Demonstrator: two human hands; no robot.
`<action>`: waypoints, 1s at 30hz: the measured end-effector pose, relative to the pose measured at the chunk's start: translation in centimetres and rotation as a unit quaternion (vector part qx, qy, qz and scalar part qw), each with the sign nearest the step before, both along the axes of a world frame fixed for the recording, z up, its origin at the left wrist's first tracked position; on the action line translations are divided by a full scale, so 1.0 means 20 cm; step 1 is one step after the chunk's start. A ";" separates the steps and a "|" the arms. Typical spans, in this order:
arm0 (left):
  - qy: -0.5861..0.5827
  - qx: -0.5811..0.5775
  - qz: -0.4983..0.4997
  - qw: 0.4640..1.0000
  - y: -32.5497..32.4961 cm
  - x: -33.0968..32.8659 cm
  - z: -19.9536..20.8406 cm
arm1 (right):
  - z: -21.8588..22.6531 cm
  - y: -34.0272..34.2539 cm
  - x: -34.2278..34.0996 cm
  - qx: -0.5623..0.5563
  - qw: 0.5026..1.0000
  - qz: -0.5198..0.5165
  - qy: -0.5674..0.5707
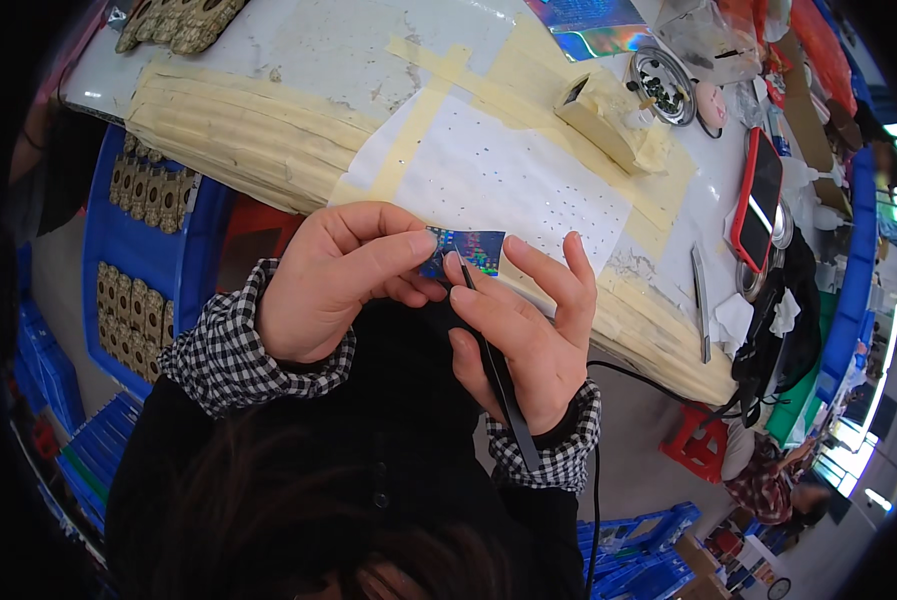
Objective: The person is using tweezers to place or inspect small electronic components on a blue printed circuit board.
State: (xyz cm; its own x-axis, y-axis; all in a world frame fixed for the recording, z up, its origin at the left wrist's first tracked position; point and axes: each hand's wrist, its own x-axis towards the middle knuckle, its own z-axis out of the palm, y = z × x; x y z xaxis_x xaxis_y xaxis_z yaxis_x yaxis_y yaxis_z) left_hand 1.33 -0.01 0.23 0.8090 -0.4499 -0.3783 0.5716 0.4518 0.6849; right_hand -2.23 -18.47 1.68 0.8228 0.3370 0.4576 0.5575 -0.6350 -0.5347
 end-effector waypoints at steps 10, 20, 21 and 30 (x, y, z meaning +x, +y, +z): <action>0.009 -0.012 0.002 1.000 0.01 0.00 -0.01 | -0.02 -0.01 0.00 -0.008 1.000 -0.001 -0.003; 0.015 -0.017 0.014 1.000 0.00 0.00 0.00 | -0.02 0.02 -0.03 -0.174 0.976 -0.045 -0.123; 0.016 -0.016 0.015 1.000 -0.01 0.00 0.00 | -0.03 0.02 -0.03 -0.179 0.974 -0.045 -0.132; 0.015 -0.022 0.012 1.000 0.00 0.00 0.00 | -0.02 0.01 -0.03 -0.175 0.976 -0.043 -0.122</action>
State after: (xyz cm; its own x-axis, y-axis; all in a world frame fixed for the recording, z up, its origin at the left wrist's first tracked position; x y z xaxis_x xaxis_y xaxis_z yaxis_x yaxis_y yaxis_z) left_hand 1.34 0.03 0.18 0.8082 -0.4469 -0.3835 0.5804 0.4944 0.6471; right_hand -2.85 -18.30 1.31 0.7354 0.4421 0.5136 0.5777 -0.8051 -0.1343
